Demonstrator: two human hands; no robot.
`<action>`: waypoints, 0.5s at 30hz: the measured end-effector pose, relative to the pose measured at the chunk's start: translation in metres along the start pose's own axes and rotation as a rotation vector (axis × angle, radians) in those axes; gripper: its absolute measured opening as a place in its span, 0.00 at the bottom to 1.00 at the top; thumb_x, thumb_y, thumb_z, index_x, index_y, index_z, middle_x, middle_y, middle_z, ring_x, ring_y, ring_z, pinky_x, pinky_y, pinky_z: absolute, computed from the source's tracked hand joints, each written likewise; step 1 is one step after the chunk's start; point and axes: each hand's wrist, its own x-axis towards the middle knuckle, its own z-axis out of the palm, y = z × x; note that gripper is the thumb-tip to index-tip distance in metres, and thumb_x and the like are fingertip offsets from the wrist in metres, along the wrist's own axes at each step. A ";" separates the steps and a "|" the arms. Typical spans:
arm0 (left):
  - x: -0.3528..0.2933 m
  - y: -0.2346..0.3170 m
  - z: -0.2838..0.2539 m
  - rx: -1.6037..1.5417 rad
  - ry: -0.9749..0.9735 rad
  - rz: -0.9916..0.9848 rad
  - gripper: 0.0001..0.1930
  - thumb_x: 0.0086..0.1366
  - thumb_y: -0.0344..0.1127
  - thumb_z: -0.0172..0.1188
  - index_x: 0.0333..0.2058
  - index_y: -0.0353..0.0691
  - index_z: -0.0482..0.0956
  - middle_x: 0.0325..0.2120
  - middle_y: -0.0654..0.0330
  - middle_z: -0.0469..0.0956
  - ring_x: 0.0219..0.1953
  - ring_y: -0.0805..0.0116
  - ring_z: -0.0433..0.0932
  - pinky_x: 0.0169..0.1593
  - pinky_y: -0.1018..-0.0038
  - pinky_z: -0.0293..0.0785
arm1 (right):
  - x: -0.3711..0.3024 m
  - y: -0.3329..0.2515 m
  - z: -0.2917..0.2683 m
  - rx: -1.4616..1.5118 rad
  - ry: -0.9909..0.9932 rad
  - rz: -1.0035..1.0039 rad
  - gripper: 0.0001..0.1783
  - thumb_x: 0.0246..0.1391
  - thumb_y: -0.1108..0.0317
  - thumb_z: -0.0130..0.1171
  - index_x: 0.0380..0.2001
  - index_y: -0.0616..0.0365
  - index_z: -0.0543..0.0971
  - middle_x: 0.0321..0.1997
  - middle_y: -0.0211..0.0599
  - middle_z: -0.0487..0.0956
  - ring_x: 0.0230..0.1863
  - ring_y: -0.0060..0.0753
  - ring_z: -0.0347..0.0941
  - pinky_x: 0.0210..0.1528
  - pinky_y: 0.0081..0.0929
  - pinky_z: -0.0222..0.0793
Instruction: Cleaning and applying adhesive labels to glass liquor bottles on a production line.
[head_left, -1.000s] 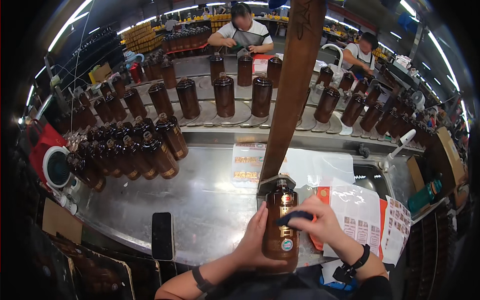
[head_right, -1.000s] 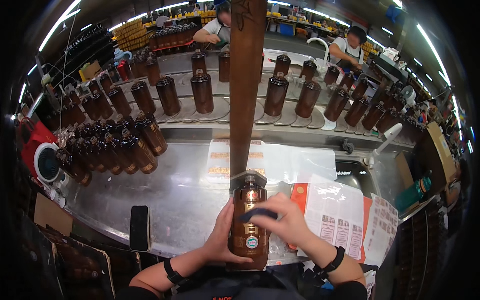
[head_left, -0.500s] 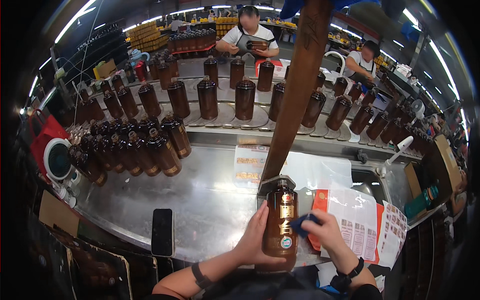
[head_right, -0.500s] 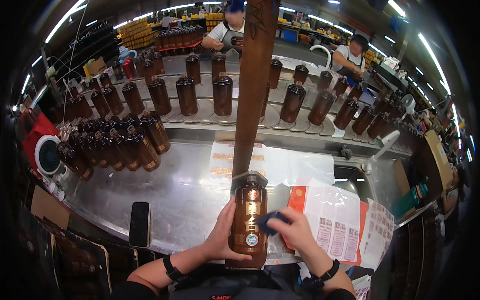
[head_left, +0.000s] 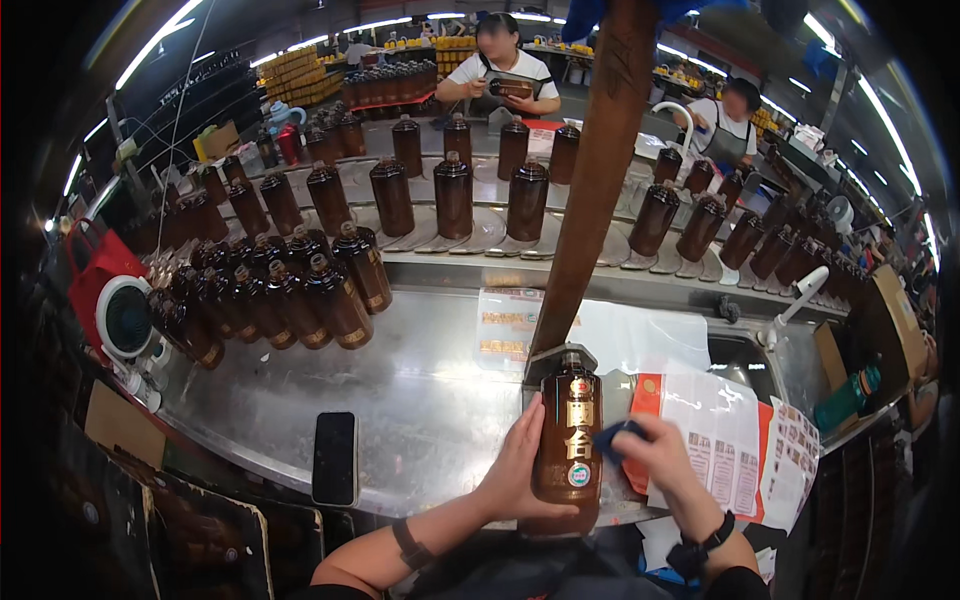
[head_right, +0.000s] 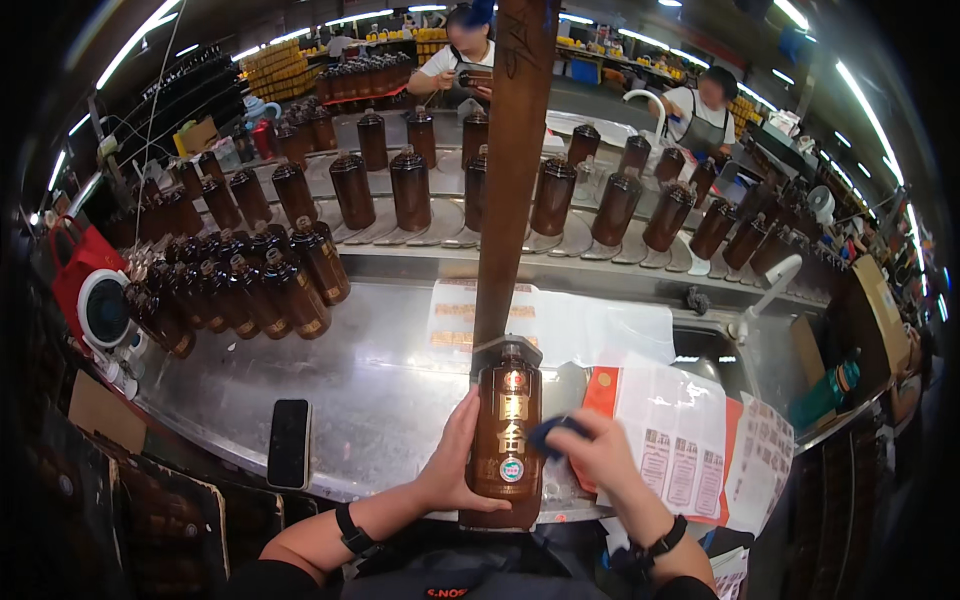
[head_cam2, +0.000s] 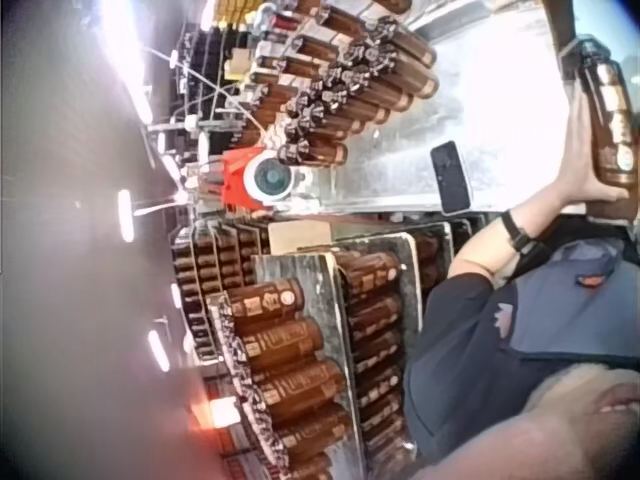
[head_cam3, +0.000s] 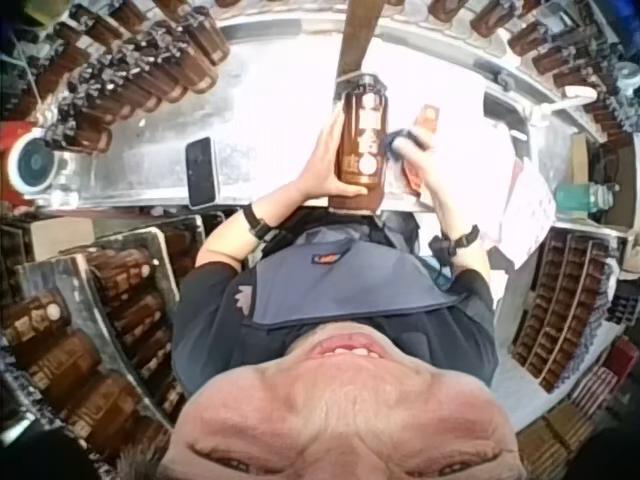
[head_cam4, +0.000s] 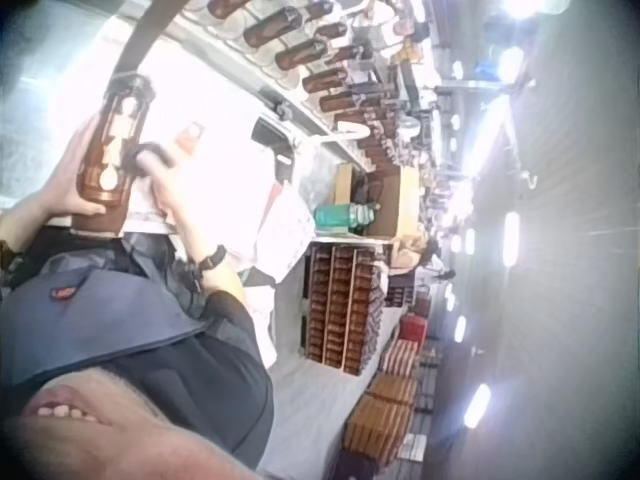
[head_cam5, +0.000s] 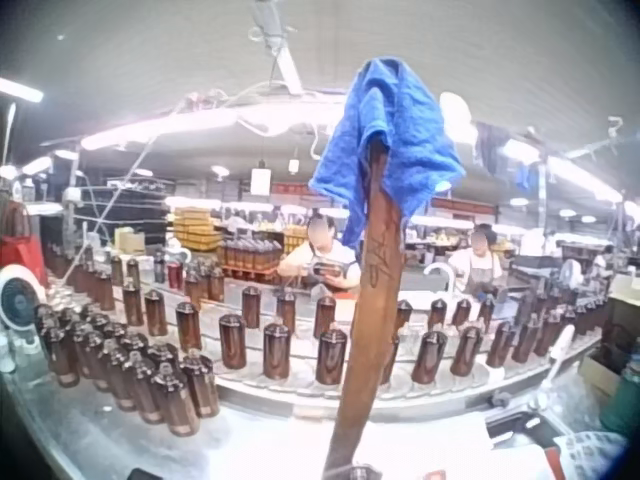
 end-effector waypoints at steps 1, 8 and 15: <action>0.000 0.000 -0.001 0.014 -0.008 0.004 0.71 0.39 0.61 0.75 0.68 0.33 0.33 0.68 0.39 0.37 0.70 0.40 0.42 0.70 0.54 0.45 | 0.002 -0.002 0.002 0.131 0.174 -0.002 0.12 0.48 0.73 0.66 0.38 0.65 0.82 0.31 0.29 0.79 0.31 0.20 0.73 0.37 0.18 0.68; 0.001 -0.009 0.006 -0.021 -0.024 -0.031 0.73 0.37 0.63 0.75 0.67 0.29 0.35 0.68 0.37 0.36 0.71 0.40 0.39 0.71 0.55 0.39 | 0.004 -0.014 -0.007 -0.156 0.142 -0.122 0.11 0.49 0.69 0.66 0.37 0.61 0.83 0.34 0.34 0.81 0.40 0.26 0.76 0.44 0.22 0.70; 0.001 -0.014 0.012 0.038 0.022 0.039 0.75 0.32 0.61 0.78 0.68 0.33 0.34 0.67 0.37 0.39 0.70 0.39 0.42 0.70 0.53 0.45 | 0.016 -0.023 -0.009 -0.140 -0.065 -0.144 0.12 0.47 0.67 0.69 0.36 0.58 0.84 0.33 0.32 0.81 0.36 0.27 0.72 0.42 0.24 0.67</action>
